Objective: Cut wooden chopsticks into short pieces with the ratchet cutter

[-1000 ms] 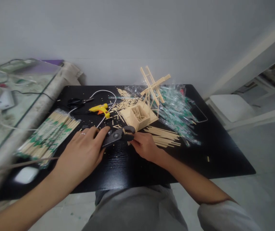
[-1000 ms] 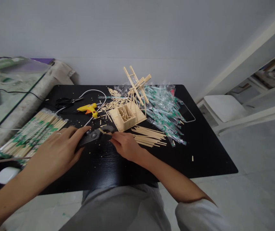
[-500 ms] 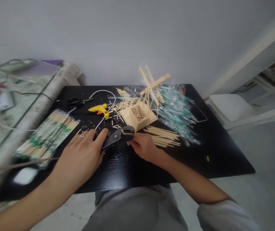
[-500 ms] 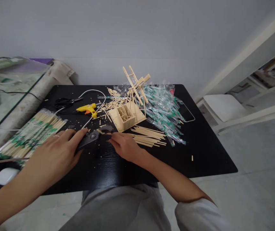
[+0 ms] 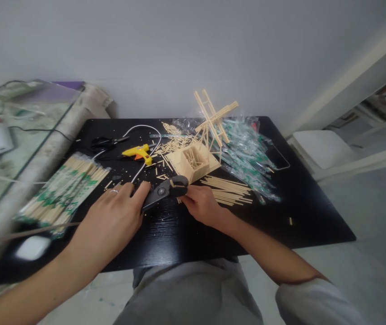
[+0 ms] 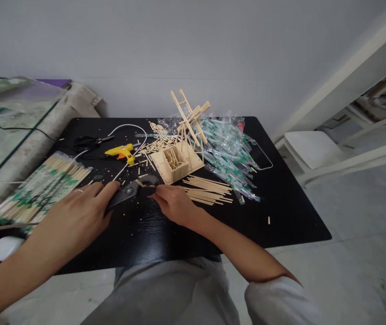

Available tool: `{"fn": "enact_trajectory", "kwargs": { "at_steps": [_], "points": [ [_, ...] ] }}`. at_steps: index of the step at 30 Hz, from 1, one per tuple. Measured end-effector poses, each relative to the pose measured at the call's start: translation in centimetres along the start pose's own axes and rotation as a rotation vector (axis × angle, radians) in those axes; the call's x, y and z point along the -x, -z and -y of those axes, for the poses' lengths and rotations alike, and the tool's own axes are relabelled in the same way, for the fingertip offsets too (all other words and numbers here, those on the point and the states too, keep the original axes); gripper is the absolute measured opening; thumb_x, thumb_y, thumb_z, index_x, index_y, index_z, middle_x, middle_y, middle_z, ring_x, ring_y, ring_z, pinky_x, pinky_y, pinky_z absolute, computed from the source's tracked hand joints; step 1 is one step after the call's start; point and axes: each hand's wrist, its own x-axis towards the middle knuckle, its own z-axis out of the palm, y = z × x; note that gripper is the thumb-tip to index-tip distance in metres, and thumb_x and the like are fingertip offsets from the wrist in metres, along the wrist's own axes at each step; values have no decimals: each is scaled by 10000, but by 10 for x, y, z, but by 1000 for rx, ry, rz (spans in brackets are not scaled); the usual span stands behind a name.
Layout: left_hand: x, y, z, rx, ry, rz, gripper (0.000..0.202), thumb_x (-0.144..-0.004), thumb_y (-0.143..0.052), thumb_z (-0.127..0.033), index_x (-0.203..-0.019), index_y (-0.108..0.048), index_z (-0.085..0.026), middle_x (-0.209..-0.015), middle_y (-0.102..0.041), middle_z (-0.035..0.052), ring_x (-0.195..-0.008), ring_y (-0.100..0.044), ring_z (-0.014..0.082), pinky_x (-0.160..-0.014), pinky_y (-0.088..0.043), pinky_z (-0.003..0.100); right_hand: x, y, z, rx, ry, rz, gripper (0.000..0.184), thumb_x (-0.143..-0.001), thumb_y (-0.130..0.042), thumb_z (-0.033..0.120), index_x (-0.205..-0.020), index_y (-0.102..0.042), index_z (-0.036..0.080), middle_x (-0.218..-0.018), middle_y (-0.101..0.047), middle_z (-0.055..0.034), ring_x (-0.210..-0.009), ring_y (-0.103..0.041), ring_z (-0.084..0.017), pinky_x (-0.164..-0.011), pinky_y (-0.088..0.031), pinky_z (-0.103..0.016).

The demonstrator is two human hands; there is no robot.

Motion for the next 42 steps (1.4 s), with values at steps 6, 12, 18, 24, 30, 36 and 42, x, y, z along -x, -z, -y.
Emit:
{"fn": "enact_trajectory", "kwargs": {
  "at_steps": [6,12,18,24,30,36,42],
  "points": [
    [0,1,1,-39,16,56,306,-868,-459,-62,-1089,-624,-195,-856,-636,90,-739,-674,291,-652,-518,384,0,1,1,52,-23,20,312,-1074,-520,258,-812,-672,184,-697,-697,-39,-627,-657,-157,-612,-477,-247],
    [0,3,2,-81,31,76,311,-872,-465,-55,-1096,-625,-198,-856,-640,74,-726,-679,268,-643,-509,362,0,0,0,26,-12,17,285,-1070,-526,237,-848,-691,165,-728,-715,-54,-659,-672,-160,-638,-479,-244],
    [-4,-9,7,15,5,-93,338,-869,-537,-131,-1193,-620,-182,-922,-693,96,-859,-695,310,-760,-530,405,-6,12,8,-12,-61,65,194,-1055,-573,243,-983,-734,162,-856,-757,-77,-777,-717,-183,-728,-529,-265],
    [-20,-31,13,243,168,-194,341,-900,-554,-217,-1231,-616,-162,-1067,-737,145,-959,-694,338,-829,-532,433,-10,64,25,22,-296,89,135,-998,-667,243,-1056,-777,191,-1022,-740,-84,-898,-720,-198,-780,-577,-303],
    [-47,-58,18,700,97,-194,258,-968,-562,-354,-1155,-667,-210,-1122,-741,94,-994,-698,283,-865,-516,380,22,73,17,186,-529,267,89,-886,-772,110,-921,-739,185,-844,-750,-28,-766,-704,-193,-728,-541,-310],
    [-54,-73,9,893,37,-77,329,-941,-617,-543,-908,-645,-217,-880,-718,17,-790,-658,201,-717,-440,295,45,46,9,332,-544,343,162,-865,-781,96,-835,-652,189,-819,-727,-31,-747,-682,-207,-706,-505,-315],
    [-50,-74,4,903,-21,48,433,-944,-523,-637,-889,-574,-211,-810,-666,25,-718,-614,210,-662,-400,306,35,50,9,205,-531,72,131,-907,-763,231,-822,-664,214,-789,-748,-14,-724,-709,-199,-712,-543,-307]
  ]
}}
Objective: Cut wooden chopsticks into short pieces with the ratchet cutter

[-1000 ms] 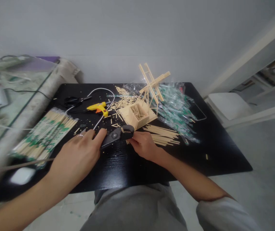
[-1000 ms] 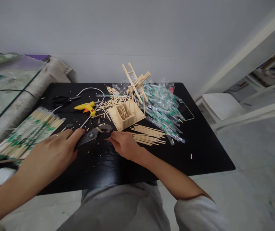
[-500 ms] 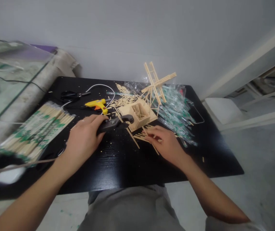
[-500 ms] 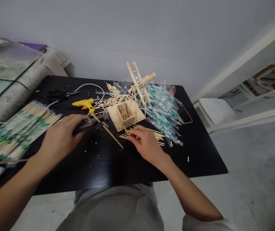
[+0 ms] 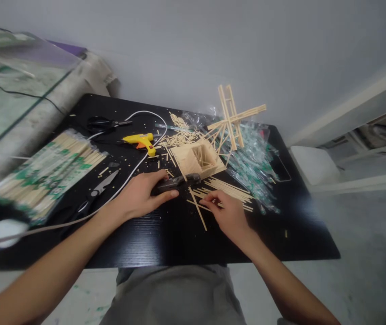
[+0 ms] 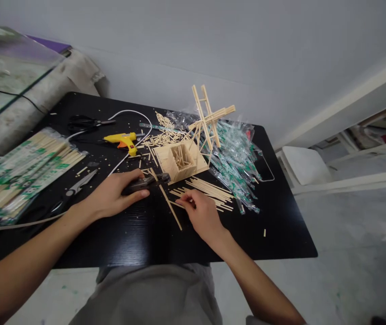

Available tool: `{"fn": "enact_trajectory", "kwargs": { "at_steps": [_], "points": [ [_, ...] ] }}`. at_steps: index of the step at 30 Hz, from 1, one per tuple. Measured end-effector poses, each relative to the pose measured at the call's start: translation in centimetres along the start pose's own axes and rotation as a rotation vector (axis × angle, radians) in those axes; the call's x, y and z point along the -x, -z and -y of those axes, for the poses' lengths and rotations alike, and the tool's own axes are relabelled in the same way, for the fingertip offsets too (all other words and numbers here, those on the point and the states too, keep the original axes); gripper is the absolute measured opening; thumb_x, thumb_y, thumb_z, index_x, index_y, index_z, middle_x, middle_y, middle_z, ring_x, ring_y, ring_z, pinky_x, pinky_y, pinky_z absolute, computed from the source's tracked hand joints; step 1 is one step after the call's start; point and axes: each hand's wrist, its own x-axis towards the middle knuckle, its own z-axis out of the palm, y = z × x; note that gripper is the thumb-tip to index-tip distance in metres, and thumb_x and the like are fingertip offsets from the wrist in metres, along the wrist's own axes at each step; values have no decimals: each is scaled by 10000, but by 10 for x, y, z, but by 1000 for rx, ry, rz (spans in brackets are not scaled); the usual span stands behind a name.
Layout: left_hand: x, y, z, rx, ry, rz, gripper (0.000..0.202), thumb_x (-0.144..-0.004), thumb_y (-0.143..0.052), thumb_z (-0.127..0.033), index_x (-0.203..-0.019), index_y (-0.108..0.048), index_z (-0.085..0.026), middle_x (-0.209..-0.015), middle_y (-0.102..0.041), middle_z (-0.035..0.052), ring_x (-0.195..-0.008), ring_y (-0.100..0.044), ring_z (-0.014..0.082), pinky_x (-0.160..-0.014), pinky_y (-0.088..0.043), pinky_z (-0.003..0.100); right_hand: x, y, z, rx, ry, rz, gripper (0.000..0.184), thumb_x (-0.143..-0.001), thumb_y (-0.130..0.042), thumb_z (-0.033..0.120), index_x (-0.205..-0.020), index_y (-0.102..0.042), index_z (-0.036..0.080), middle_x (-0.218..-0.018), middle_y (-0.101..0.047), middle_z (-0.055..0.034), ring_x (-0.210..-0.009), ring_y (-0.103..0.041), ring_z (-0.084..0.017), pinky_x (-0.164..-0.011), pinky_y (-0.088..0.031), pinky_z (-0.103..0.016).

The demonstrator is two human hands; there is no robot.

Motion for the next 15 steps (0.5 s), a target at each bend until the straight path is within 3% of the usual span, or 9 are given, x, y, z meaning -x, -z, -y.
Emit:
{"fn": "enact_trajectory", "kwargs": {
  "at_steps": [4,7,10,15],
  "points": [
    [1,-3,3,26,-64,63,485,-972,-447,-658,-964,-604,-199,-909,-698,63,-800,-642,241,-707,-415,327,-8,6,19,-204,-39,-29,150,-959,-702,312,-840,-692,220,-792,-762,-14,-745,-733,-188,-722,-572,-293],
    [1,-7,5,54,-98,66,515,-992,-396,-652,-943,-612,-188,-887,-686,65,-787,-631,235,-710,-413,330,-9,-1,35,-455,-87,81,225,-1018,-611,406,-929,-685,213,-875,-778,-41,-811,-762,-190,-755,-605,-308],
    [1,-12,7,78,-110,45,525,-1001,-372,-642,-894,-609,-186,-828,-672,55,-739,-616,218,-691,-406,327,-10,-12,45,-719,-206,148,260,-975,-667,468,-1014,-628,213,-914,-769,-41,-734,-754,-172,-639,-617,-285],
    [2,-16,4,39,-15,23,518,-982,-391,-657,-825,-572,-198,-745,-657,50,-687,-616,221,-647,-382,321,-15,-19,51,-755,-313,74,278,-895,-768,439,-909,-632,197,-799,-726,-17,-588,-653,-126,-565,-570,-259]
  ]
}}
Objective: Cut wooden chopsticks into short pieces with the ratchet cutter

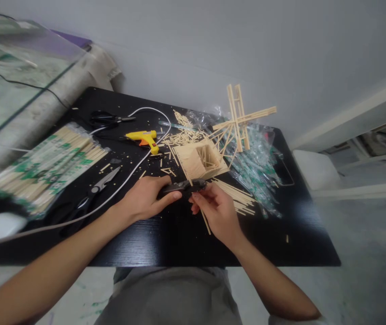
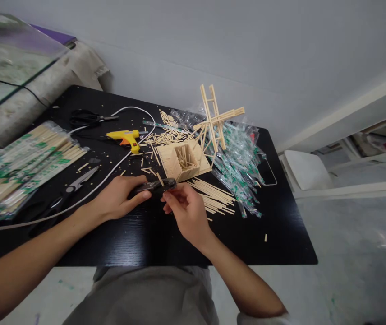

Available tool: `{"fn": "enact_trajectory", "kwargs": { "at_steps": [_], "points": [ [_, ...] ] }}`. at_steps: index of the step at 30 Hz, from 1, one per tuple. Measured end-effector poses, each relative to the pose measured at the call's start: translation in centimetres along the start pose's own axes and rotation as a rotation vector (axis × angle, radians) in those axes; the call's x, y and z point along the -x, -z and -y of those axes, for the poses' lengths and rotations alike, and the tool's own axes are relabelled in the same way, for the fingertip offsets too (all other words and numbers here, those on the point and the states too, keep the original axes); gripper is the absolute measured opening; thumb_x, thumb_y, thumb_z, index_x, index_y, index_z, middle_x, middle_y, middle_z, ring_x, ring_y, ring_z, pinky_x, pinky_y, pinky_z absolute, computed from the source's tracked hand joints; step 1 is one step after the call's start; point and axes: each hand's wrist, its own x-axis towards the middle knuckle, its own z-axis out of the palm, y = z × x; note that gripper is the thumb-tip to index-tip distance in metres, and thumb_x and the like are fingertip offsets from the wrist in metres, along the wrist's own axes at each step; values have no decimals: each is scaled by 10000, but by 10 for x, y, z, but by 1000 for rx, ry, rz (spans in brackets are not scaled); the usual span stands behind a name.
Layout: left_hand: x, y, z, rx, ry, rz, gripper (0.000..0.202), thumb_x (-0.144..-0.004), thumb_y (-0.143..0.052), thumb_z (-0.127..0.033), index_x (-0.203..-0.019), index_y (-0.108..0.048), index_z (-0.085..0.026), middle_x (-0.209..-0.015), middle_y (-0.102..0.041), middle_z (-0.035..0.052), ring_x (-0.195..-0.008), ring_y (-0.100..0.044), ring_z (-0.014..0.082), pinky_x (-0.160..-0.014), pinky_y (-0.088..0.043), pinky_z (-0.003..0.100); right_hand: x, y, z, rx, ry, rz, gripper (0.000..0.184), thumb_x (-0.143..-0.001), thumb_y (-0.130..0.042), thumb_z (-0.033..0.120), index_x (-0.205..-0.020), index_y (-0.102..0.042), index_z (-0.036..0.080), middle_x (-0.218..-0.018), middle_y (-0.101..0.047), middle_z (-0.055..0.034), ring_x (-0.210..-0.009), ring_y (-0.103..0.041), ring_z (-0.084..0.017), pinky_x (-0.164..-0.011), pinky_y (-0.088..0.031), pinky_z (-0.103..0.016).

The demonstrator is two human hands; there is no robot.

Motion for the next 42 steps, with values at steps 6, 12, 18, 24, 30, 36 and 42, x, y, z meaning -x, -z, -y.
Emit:
{"fn": "enact_trajectory", "kwargs": {
  "at_steps": [6,12,18,24,30,36,42],
  "points": [
    [2,-1,-7,-27,75,9,510,-980,-385,-657,-798,-553,-211,-728,-660,58,-700,-644,236,-657,-390,325,0,-4,1,32,4,-22,261,-930,-710,430,-851,-663,186,-709,-674,-6,-517,-530,-104,-483,-442,-235],
    [3,-3,-4,-43,37,-38,503,-986,-387,-641,-813,-578,-208,-737,-674,63,-705,-649,241,-647,-396,322,-1,-6,-4,36,36,-30,276,-957,-680,418,-816,-676,181,-674,-630,6,-557,-495,-104,-521,-381,-238],
    [3,-5,1,29,-30,-18,525,-980,-378,-654,-876,-598,-189,-767,-666,60,-704,-629,229,-670,-414,329,-4,1,-3,-105,-73,90,379,-907,-725,511,-763,-668,166,-612,-560,21,-483,-387,-77,-464,-279,-238],
    [4,-4,1,92,-97,-17,510,-986,-392,-628,-941,-631,-179,-808,-669,60,-724,-624,222,-695,-435,331,-5,3,-5,-427,-306,220,366,-780,-850,484,-769,-682,159,-568,-488,44,-458,-276,-53,-430,-147,-213],
    [4,-2,0,148,-130,-13,457,-988,-422,-594,-867,-621,-200,-764,-652,32,-676,-597,190,-664,-419,307,-6,5,-5,-569,-462,323,370,-747,-878,460,-739,-643,174,-520,-395,87,-459,-143,-50,-406,-115,-188],
    [5,-3,-2,125,-67,13,499,-999,-406,-602,-785,-603,-196,-680,-607,11,-604,-552,167,-626,-372,302,-6,4,-4,-614,-479,299,383,-744,-895,444,-751,-634,164,-517,-375,97,-459,-141,-44,-394,-121,-168],
    [3,0,-5,106,6,7,526,-994,-443,-603,-721,-640,-199,-608,-594,3,-572,-538,161,-615,-357,300,-4,6,-4,-435,-363,247,334,-834,-828,455,-846,-661,166,-618,-536,49,-456,-367,-50,-401,-329,-166]
  ]
}}
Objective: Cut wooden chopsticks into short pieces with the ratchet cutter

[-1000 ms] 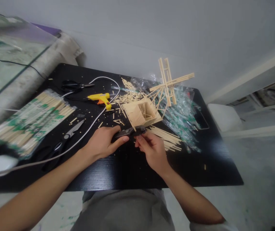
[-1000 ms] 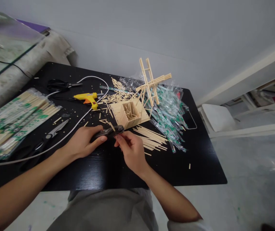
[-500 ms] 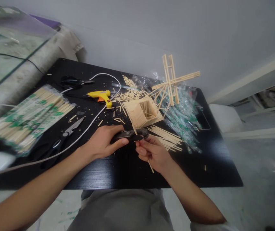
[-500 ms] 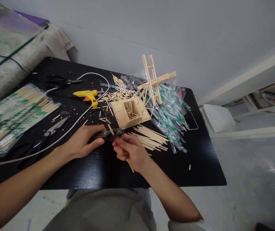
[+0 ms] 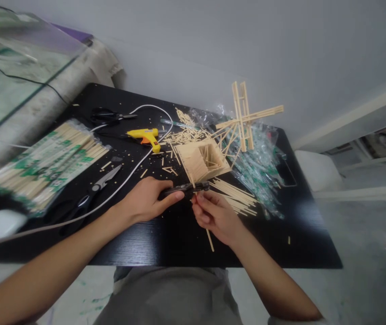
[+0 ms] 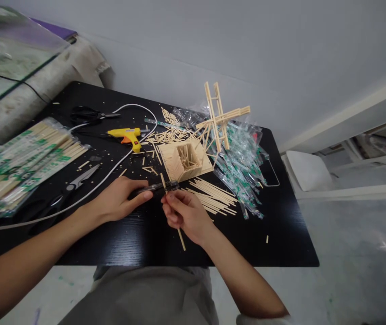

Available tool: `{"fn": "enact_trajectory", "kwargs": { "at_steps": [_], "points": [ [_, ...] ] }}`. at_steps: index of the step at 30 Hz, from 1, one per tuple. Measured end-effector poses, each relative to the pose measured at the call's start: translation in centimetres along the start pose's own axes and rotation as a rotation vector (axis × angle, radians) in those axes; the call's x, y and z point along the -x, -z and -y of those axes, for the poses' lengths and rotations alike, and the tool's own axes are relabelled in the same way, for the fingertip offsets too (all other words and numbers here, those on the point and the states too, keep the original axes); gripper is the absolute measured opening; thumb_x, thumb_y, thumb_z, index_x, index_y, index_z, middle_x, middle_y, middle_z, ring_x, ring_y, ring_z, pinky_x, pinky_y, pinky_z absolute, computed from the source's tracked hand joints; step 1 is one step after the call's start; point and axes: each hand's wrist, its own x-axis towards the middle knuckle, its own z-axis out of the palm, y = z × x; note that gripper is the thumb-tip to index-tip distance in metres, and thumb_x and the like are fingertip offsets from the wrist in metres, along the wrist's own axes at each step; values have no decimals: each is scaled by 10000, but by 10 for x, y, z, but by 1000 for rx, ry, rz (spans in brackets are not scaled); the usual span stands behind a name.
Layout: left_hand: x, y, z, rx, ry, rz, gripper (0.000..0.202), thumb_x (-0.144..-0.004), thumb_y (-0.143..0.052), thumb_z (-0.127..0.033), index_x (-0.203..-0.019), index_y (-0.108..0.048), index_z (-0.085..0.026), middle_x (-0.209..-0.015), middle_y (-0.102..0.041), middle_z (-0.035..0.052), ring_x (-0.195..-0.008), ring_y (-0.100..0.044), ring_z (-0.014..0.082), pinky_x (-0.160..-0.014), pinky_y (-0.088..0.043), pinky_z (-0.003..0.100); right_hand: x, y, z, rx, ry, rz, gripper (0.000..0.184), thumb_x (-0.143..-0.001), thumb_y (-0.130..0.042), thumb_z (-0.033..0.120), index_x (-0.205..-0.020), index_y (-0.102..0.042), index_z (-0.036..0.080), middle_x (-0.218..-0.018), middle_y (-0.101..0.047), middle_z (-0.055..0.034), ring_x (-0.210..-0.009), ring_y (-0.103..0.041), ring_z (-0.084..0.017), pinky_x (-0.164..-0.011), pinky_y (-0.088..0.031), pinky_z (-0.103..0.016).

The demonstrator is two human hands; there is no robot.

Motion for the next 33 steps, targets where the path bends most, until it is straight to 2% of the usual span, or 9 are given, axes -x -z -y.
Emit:
{"fn": "enact_trajectory", "kwargs": {
  "at_steps": [2,4,7,9,12,15,19,26,33],
  "points": [
    [-1,1,0,-5,18,16,536,-995,-446,-608,-709,-637,-197,-607,-598,4,-573,-538,158,-612,-347,301,3,3,3,152,83,-34,309,-862,-808,447,-919,-663,179,-764,-637,3,-573,-575,-99,-497,-516,-217],
    [-1,2,1,-9,22,41,550,-996,-444,-617,-691,-615,-194,-602,-590,1,-569,-531,152,-602,-330,301,6,6,8,266,190,-93,359,-817,-859,385,-1056,-646,221,-999,-687,-31,-743,-692,-145,-636,-633,-288],
    [-1,2,1,7,-5,84,570,-1004,-421,-622,-664,-575,-192,-578,-560,-7,-542,-501,139,-577,-303,299,11,9,16,323,273,-91,589,-750,-910,265,-1249,-601,320,-1279,-651,-44,-838,-731,-155,-748,-685,-346],
    [-1,1,1,40,-37,114,578,-1020,-382,-606,-659,-564,-192,-566,-540,-11,-525,-474,133,-563,-292,300,11,10,21,320,242,-4,509,-764,-895,235,-1209,-659,306,-1331,-651,-52,-831,-752,-159,-782,-695,-374],
    [0,0,-2,82,-53,135,587,-1033,-345,-588,-644,-540,-194,-550,-507,-19,-509,-439,127,-550,-279,303,10,9,25,272,176,94,337,-781,-878,195,-1084,-741,252,-1240,-717,-51,-811,-780,-168,-788,-700,-376],
    [1,2,-4,92,-39,139,596,-1033,-339,-593,-628,-519,-195,-543,-492,-20,-508,-428,125,-547,-269,306,7,8,25,222,148,103,373,-773,-883,160,-1112,-764,255,-1059,-775,-28,-805,-790,-170,-781,-700,-354],
    [1,3,-5,84,-24,142,604,-1032,-339,-598,-625,-527,-192,-542,-487,-18,-509,-427,123,-549,-263,309,5,9,24,209,125,87,402,-760,-896,154,-1130,-773,249,-942,-792,-17,-799,-795,-181,-785,-703,-363],
    [1,2,-6,75,15,154,633,-1021,-346,-627,-609,-539,-187,-525,-480,-19,-496,-409,116,-543,-252,307,6,10,23,187,120,101,408,-754,-898,139,-1125,-774,254,-894,-798,-3,-798,-801,-174,-774,-696,-319],
    [0,1,-5,-15,42,138,652,-1017,-330,-641,-602,-534,-181,-535,-482,-12,-512,-417,117,-574,-250,303,7,14,21,227,131,73,466,-748,-917,179,-1178,-750,243,-886,-800,-8,-807,-806,-194,-798,-699,-355]
  ]
}}
